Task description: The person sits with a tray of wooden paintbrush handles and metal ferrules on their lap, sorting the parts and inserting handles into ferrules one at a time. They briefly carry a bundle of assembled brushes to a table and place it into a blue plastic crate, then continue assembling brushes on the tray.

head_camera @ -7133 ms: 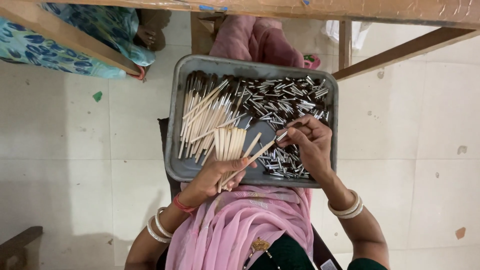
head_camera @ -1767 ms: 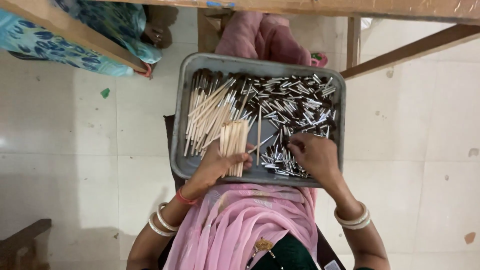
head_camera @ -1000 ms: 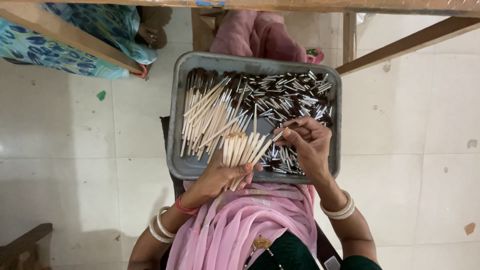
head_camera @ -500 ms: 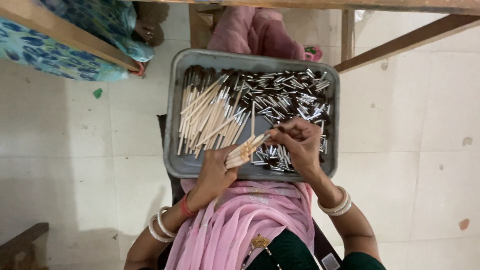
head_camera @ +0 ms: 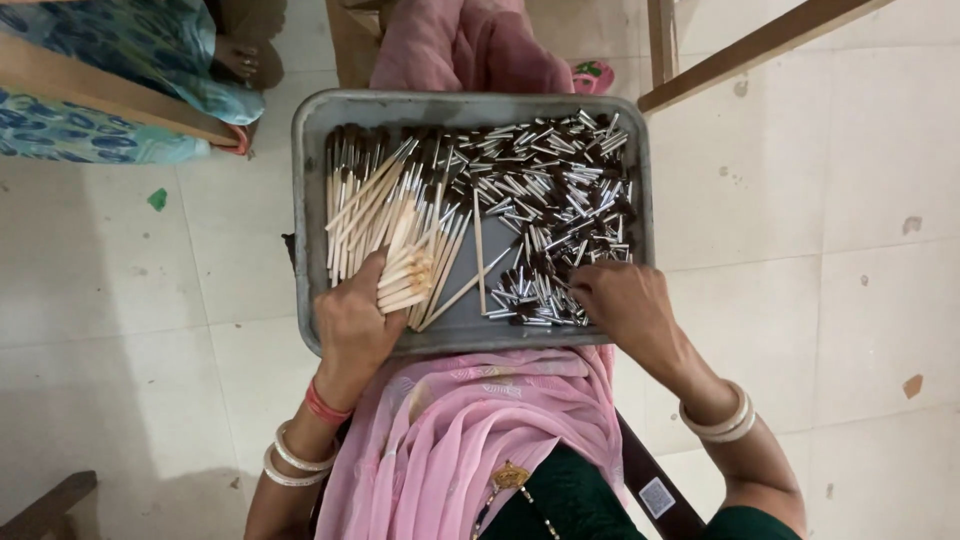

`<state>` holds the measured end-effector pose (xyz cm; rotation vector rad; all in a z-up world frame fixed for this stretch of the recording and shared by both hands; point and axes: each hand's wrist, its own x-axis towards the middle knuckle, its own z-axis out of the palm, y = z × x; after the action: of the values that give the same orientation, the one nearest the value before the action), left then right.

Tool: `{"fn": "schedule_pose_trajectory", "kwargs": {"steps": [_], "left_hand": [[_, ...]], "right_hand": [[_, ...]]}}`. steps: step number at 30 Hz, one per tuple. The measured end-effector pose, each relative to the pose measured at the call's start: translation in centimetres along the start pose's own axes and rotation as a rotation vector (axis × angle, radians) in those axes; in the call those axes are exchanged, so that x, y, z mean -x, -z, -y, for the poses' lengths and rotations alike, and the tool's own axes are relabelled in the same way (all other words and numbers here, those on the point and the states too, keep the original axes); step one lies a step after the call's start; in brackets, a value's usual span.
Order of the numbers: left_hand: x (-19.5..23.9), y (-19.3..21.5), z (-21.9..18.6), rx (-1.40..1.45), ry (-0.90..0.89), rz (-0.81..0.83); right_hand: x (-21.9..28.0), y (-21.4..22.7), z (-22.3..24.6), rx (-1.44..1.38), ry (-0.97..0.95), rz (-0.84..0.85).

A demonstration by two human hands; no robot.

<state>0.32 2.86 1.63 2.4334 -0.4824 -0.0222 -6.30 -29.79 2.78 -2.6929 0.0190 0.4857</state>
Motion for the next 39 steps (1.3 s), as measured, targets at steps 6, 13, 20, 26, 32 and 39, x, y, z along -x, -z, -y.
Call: {"fn": "schedule_pose_trajectory", "kwargs": {"steps": [6,13,20,26,32,39], "left_hand": [[-0.4,0.3,-2.1,0.473,0.171,-0.029],[0.7,-2.9,-1.6,0.801,0.391,0.157],[0.6,-2.8,-3.3,1.032,0.479,0.346],[0.7,-2.3,-3.7,1.220,0.445,0.541],[0.9,-1.5,-4.0,1.378,0.581,0.691],[0.6,-1.4,-3.9,1.556,0.650,0.700]], "right_hand": [[0.2,-0.4,-0.3,0.173,-0.099,-0.003],[-1.3,-3.0,-0.8,0.183,-0.018,-0.121],[-1.8,2.0,-1.4,-0.121,-0.176,0.008],[-1.6,-0.8,-2.1,-1.133,0.004,-0.068],[-2.2,-1.9,1.5,-1.419,0.137,-0.233],[-2.4,-2.4,2.4,-1.477,0.153,-0.316]]}}
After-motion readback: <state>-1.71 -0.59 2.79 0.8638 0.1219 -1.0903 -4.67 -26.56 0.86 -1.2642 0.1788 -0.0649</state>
